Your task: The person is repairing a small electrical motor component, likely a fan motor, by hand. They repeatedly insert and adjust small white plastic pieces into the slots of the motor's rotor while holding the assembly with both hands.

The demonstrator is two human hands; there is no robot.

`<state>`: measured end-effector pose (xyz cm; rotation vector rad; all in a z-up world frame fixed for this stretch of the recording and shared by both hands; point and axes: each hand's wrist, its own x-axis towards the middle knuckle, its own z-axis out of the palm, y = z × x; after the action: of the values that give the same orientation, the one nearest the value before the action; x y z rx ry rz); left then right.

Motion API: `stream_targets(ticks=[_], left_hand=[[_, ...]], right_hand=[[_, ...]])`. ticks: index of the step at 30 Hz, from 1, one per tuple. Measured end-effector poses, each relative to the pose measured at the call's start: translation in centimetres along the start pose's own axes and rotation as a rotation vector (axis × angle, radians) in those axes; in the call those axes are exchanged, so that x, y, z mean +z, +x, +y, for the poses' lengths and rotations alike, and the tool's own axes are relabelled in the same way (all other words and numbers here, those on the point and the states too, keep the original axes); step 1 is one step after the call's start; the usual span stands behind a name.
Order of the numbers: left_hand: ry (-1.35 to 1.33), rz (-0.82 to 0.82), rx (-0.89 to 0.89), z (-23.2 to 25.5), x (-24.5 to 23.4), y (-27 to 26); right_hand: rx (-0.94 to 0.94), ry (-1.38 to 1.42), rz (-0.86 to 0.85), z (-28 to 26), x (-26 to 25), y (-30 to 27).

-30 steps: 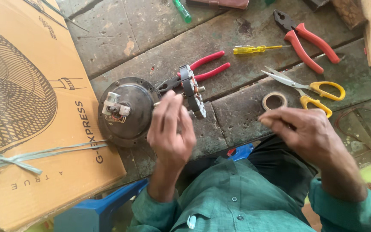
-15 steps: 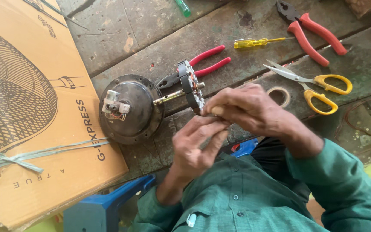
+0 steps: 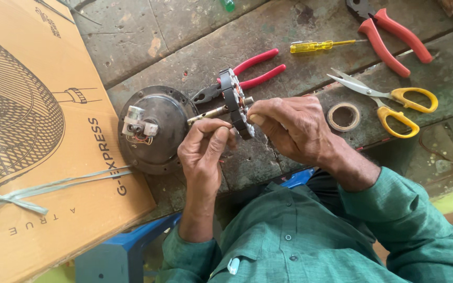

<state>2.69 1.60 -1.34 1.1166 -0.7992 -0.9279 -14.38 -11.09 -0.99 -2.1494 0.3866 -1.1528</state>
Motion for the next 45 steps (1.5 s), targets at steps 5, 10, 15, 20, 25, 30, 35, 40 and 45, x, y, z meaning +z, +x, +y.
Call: stream_targets(ticks=[5, 10, 15, 20, 25, 30, 35, 40, 45], left_hand=[[0.047, 0.024, 0.033, 0.3, -0.3, 0.4], [0.098, 0.046, -0.016, -0.5, -0.8, 1.0], [0.163, 0.067, 0.000, -1.6, -0.8, 1.8], [0.115, 0.044, 0.028, -1.8, -0.8, 2.1], [0.198, 0.048, 0.082, -1.6, -0.5, 2.3], [0.323, 0.024, 0.136, -1.2, -0.1, 2.5], [0.542, 0.092, 0.138, -0.4, 0.8, 2.4], [0.784, 0.129, 0.324, -0.3, 1.5, 2.3], [0.835, 0.146, 0.350, -0.1, 1.8, 2.3]], right_hand=[[-0.001, -0.031, 0.020, -0.1, 0.2, 0.1], [0.033, -0.056, 0.066, -0.2, 0.9, -0.1], [0.099, -0.041, 0.133, -0.3, 1.8, -0.2], [0.289, 0.060, 0.165, -0.6, 1.9, -0.4], [0.327, 0.060, 0.191, -0.2, 1.9, -0.9], [0.451, 0.012, 0.245, 1.3, 1.1, -2.3], [0.532, -0.111, 0.333, 2.0, -0.8, -3.7], [0.521, -0.153, 0.355, 1.9, -1.9, -4.7], [0.574, -0.148, 0.313, 1.4, -2.5, -5.0]])
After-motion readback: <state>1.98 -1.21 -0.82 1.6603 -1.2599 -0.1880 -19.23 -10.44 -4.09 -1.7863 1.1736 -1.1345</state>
